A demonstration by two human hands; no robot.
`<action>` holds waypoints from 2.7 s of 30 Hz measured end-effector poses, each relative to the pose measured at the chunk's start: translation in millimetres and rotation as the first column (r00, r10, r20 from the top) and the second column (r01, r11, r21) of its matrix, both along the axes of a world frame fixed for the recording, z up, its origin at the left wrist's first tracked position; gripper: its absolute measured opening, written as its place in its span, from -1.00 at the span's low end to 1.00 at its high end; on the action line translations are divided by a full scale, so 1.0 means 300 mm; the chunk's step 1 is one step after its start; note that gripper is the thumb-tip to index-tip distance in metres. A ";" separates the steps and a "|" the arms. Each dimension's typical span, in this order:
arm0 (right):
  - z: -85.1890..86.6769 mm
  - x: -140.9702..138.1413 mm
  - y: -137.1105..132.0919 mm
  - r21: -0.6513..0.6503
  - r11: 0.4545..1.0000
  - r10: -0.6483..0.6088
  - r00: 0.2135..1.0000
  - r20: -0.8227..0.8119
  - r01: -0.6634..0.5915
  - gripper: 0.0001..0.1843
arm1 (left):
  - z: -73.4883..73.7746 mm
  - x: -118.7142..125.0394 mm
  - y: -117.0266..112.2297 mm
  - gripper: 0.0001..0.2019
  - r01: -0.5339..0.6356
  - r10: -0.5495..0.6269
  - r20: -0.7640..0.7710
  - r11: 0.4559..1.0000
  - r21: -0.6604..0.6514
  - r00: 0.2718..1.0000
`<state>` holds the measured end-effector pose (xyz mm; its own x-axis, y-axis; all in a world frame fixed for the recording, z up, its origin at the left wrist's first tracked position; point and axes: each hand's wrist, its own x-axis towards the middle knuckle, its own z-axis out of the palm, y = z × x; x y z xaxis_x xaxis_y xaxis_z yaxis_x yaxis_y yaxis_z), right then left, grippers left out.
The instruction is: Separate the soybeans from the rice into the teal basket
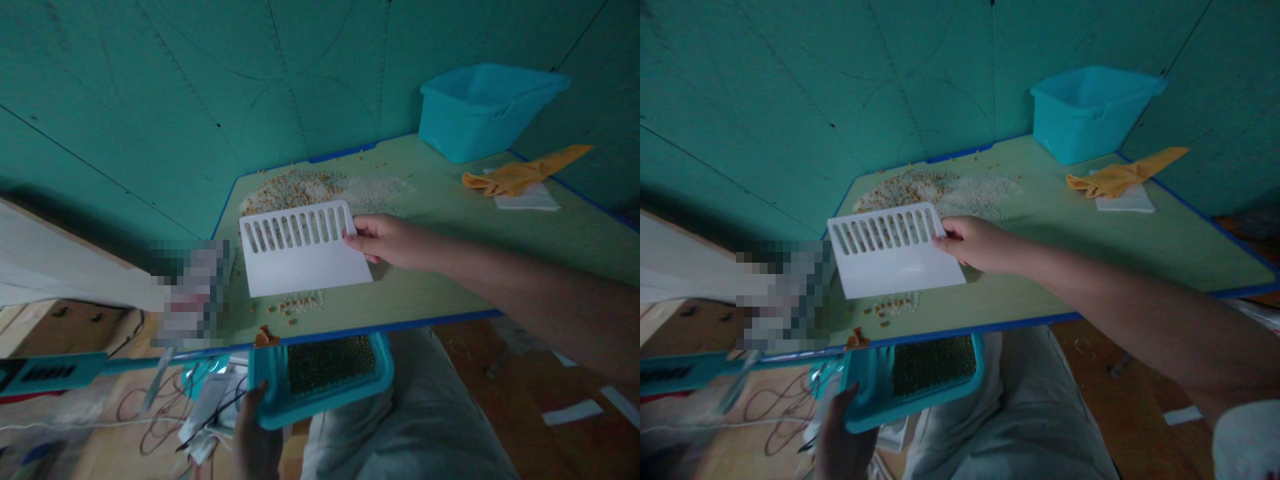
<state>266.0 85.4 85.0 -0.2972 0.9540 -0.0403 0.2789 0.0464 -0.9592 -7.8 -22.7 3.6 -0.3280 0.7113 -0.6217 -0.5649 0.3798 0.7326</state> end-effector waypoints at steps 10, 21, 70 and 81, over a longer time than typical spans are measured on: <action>-0.016 -0.001 0.001 -0.069 0.997 0.026 0.999 0.030 -0.024 -0.84 | -0.005 0.005 0.000 -0.56 0.029 -0.032 0.031 0.997 0.075 0.999; -0.012 -0.007 -0.015 -0.048 0.992 0.120 0.993 0.004 -0.119 -0.81 | -0.012 0.003 -0.005 -0.87 -0.042 0.045 0.076 0.998 -0.039 0.996; -0.008 0.008 -0.012 -0.187 0.961 0.188 0.978 -0.090 -0.202 -0.87 | -0.041 0.007 -0.022 -0.78 0.054 -0.053 -0.004 0.998 0.022 0.999; -0.004 0.004 -0.019 -0.205 0.949 0.223 0.969 -0.110 -0.241 -0.89 | -0.049 0.011 -0.017 -0.74 0.062 -0.062 -0.054 0.998 0.002 0.997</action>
